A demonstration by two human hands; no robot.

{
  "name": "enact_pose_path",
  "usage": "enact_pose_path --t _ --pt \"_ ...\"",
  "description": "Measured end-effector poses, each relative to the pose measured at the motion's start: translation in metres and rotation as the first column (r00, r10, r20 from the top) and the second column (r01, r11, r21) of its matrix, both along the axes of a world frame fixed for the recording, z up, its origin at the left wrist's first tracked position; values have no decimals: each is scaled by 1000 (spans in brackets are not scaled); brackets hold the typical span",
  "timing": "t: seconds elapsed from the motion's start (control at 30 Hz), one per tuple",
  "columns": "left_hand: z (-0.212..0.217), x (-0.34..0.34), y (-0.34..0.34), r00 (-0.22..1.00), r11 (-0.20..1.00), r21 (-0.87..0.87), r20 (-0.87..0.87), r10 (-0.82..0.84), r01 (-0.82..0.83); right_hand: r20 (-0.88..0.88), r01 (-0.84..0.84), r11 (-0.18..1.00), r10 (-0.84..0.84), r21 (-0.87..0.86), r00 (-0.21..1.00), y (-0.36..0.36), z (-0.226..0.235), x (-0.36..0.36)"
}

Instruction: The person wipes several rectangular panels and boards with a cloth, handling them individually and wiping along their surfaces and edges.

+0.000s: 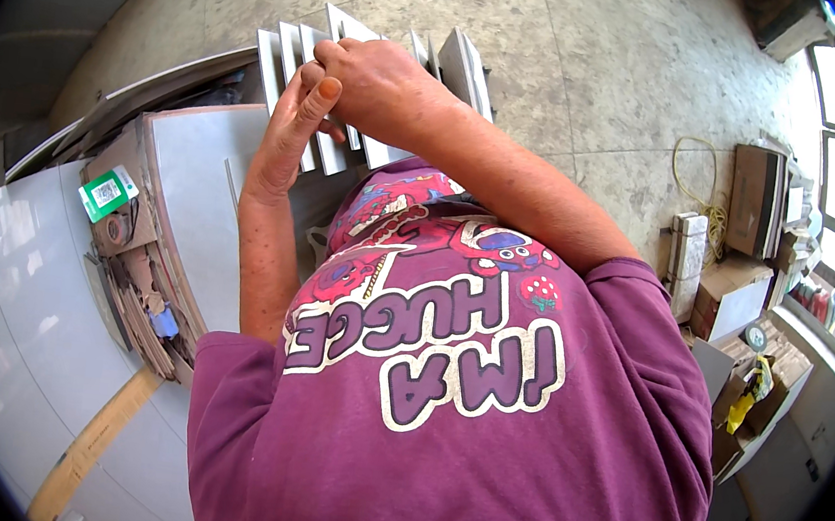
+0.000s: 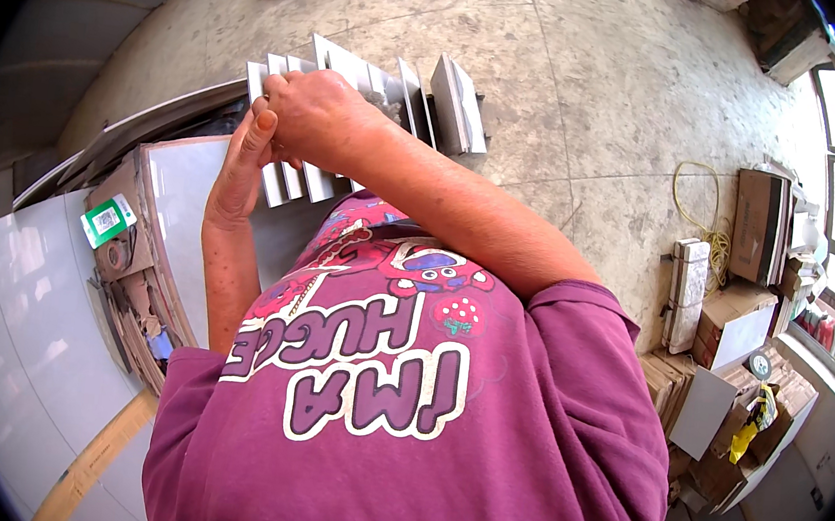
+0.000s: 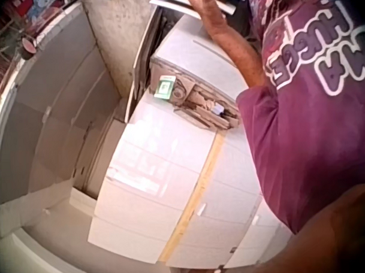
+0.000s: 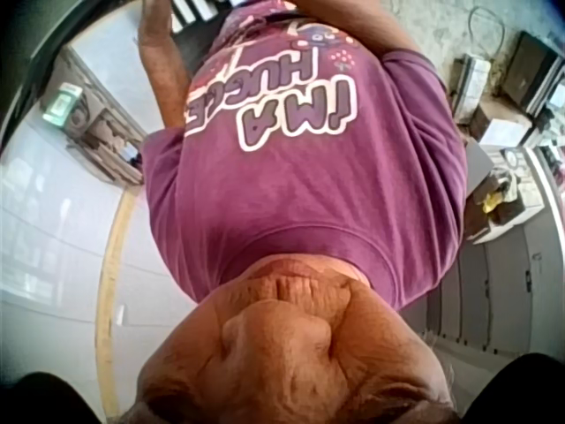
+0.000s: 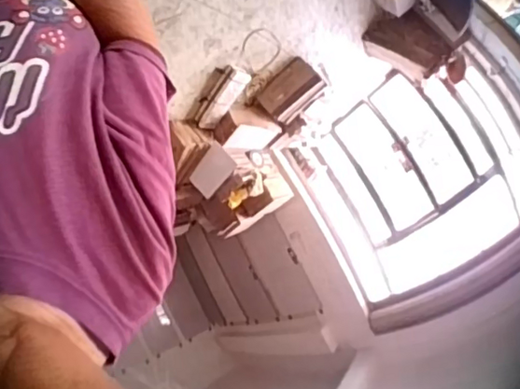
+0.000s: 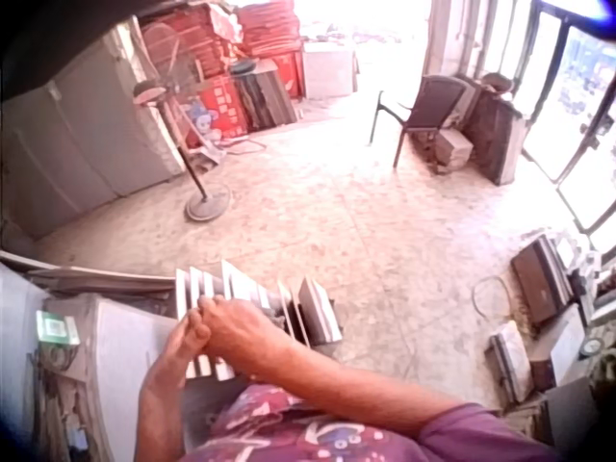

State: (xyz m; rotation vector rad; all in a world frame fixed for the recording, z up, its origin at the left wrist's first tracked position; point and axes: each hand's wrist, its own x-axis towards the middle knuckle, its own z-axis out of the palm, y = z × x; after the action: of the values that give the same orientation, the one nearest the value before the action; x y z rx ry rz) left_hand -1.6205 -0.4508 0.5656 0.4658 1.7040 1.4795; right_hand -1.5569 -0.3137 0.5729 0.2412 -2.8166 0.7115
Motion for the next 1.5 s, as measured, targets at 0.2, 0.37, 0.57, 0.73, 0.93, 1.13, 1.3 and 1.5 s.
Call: enact_pose_path --t 0.2,0.37,0.57,0.73,0.93,1.13,1.3,1.5 --pt "22 -2 2 847 984 -177 -523 -91 -4 -31 38 999 -38 9 999 0 -18 1" --pt "41 11 15 644 999 12 -765 -18 41 -10 -9 998 8 -65 1000 1 -27 2" --pt "41 15 16 528 988 -5 -845 -87 155 -3 -12 989 12 -146 1000 0 -27 4" --pt "43 16 16 611 990 -25 -784 -106 139 -123 -37 967 6 -251 992 -5 -32 8" --pt "41 19 16 573 994 -53 -814 -97 93 -120 -34 973 6 -228 993 -11 -37 6" --pt "37 16 15 635 999 -33 -771 -44 29 -142 -61 991 44 -117 989 -11 -35 5" --pt "21 3 8 716 995 86 -698 22 52 -23 -103 993 105 58 994 -10 -27 5" --pt "42 7 12 666 977 -70 -722 -188 199 -199 -68 982 33 -174 979 -12 -35 5"
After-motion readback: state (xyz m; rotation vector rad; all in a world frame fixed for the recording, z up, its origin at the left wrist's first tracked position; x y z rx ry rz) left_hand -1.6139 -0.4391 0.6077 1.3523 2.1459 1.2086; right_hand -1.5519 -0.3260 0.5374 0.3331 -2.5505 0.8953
